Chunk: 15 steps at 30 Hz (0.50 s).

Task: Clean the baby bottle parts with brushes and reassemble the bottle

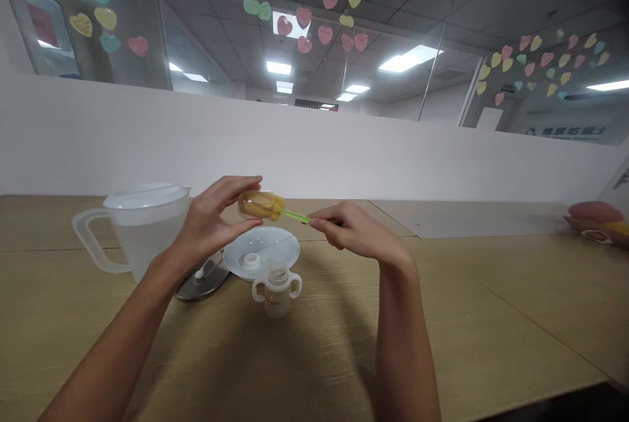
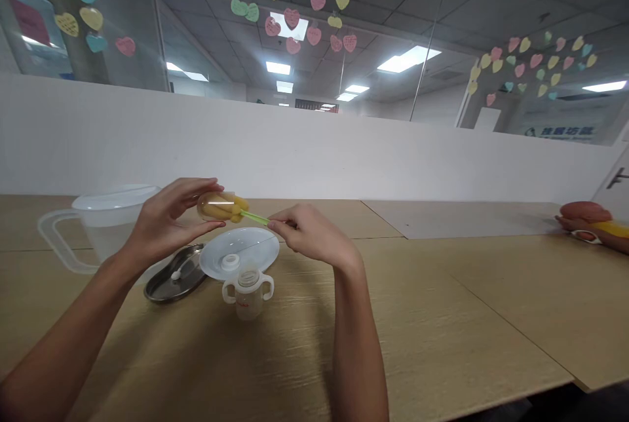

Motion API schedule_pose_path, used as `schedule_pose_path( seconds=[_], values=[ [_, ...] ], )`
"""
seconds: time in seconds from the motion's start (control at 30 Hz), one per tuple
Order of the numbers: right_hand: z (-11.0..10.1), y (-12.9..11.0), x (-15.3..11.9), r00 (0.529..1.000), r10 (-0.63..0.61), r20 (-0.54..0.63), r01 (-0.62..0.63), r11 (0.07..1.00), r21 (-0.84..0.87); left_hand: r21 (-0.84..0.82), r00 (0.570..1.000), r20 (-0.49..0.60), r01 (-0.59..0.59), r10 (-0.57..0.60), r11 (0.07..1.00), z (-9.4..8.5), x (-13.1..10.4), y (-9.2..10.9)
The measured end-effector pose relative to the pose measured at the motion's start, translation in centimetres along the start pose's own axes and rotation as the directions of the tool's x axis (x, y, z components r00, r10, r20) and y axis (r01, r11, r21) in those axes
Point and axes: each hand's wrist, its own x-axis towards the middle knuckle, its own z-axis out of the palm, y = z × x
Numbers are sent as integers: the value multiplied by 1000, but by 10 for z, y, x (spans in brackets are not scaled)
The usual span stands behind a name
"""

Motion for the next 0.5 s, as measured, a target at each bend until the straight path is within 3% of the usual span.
schedule_pose_path(
  seconds=[0.1,0.2,0.33,0.5],
  values=[
    [-4,0,-4,1000,-12,-17,13,1000,22,-108,998,-52,17,-23,994,-2,-1,1],
    [-5,2,-4,999,-30,-17,31,999,38,-209,989,2,142,-145,968,-2,-1,-6],
    [-3,4,-2,999,-49,-3,49,999,-7,-290,935,113,354,-335,889,2,2,-15],
    [2,5,2,998,-57,-38,53,994,-98,-284,894,106,448,-436,848,6,5,-23]
  ],
)
